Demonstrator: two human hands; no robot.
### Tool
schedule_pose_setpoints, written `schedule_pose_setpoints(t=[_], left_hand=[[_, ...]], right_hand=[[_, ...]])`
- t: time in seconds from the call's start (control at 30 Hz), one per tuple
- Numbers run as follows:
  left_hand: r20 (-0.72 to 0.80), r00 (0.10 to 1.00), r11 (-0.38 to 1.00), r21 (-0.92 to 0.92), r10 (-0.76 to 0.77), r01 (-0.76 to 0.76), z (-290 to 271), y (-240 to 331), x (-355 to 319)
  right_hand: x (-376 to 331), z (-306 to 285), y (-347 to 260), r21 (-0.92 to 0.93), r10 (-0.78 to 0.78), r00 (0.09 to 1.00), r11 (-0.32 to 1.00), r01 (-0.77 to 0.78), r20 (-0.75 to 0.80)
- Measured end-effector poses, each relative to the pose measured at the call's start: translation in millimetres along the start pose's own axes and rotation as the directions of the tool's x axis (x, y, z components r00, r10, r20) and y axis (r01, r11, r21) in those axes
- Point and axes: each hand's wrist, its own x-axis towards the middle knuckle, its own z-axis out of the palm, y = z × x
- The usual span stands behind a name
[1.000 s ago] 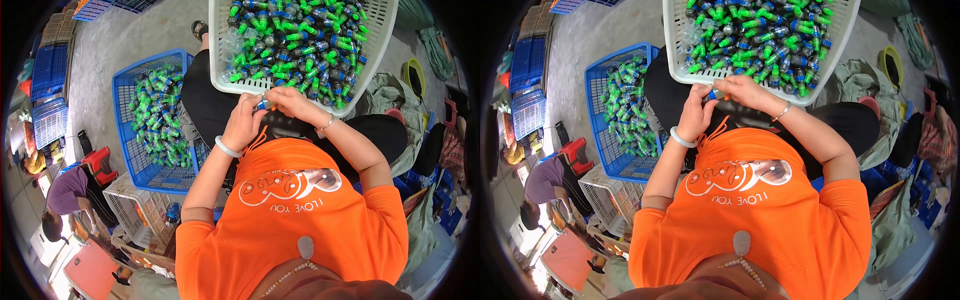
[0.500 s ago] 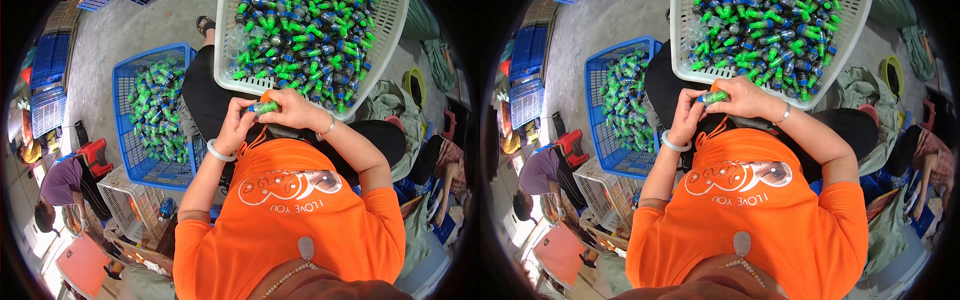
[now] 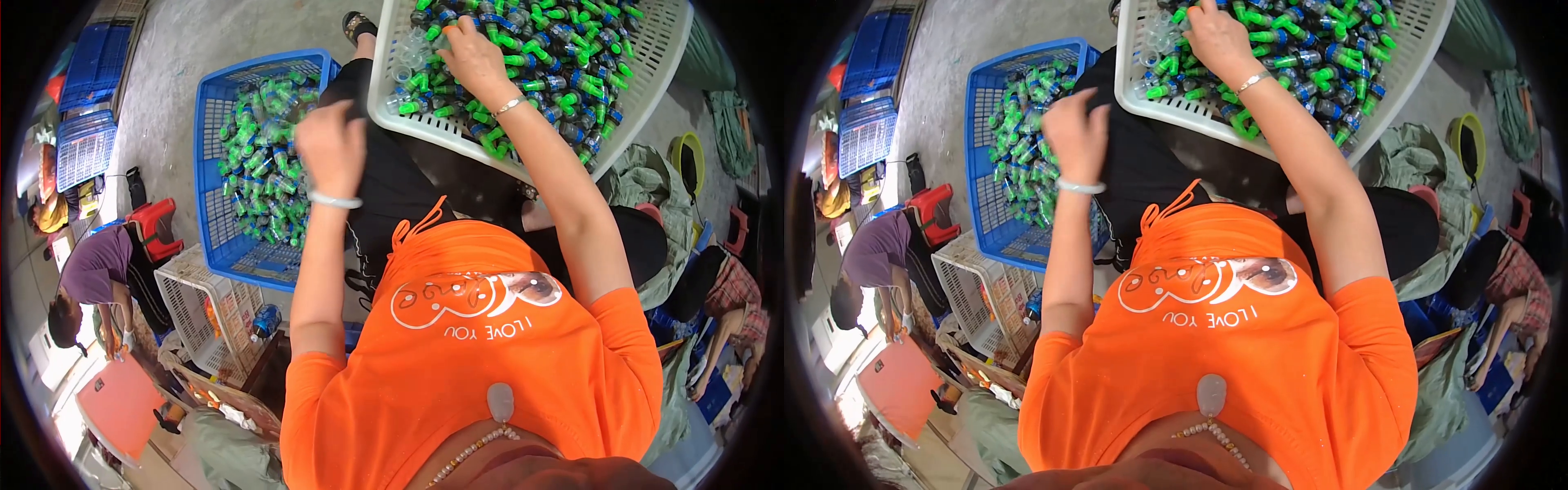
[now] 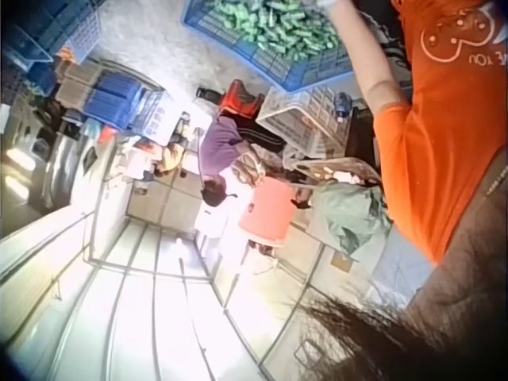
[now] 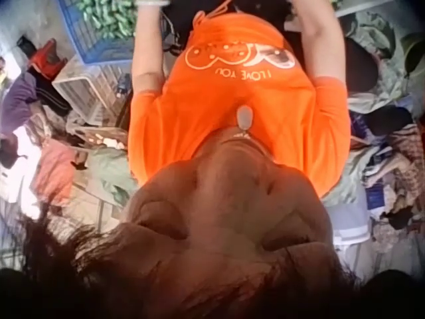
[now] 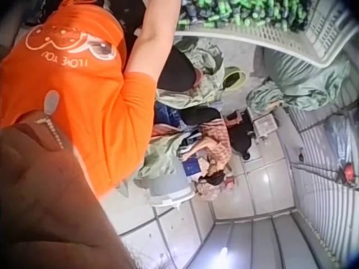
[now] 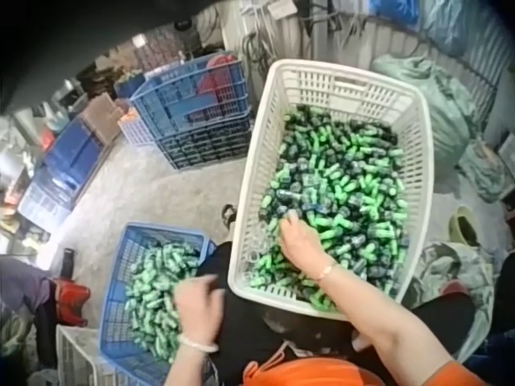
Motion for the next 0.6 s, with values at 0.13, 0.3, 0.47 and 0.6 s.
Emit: schedule_pose_setpoints(t=[0.13,0.3,0.47,0.6], left_hand=[[0.272,0.936,0.974,-0.044,0.224,-0.221,43.8,48.7,16.6],[0.520,0.806,0.908,0.124,0.284,-0.400,103.8,64.1,29.1],[0.434,0.877,0.959,0.087,0.207,-0.270,96.6,59.4,28.5],[0.234,0.972,0.773,-0.620,0.019,0.134,66.1,51.6,34.2]], right_hand=[[-9.3,-24.8,-20.3,0.197,-0.005,0.978,0.979,0.047,-0.209],[-62.3,-45.7,-8.8,0.668,0.283,0.942,0.668,-0.329,0.181],[-110.1,-62.3,-5.7,0.827,0.334,0.904,0.400,-0.394,0.268],[-126.0,-81.8,-13.2,0.640,0.339,0.857,0.570,-0.516,0.389]])
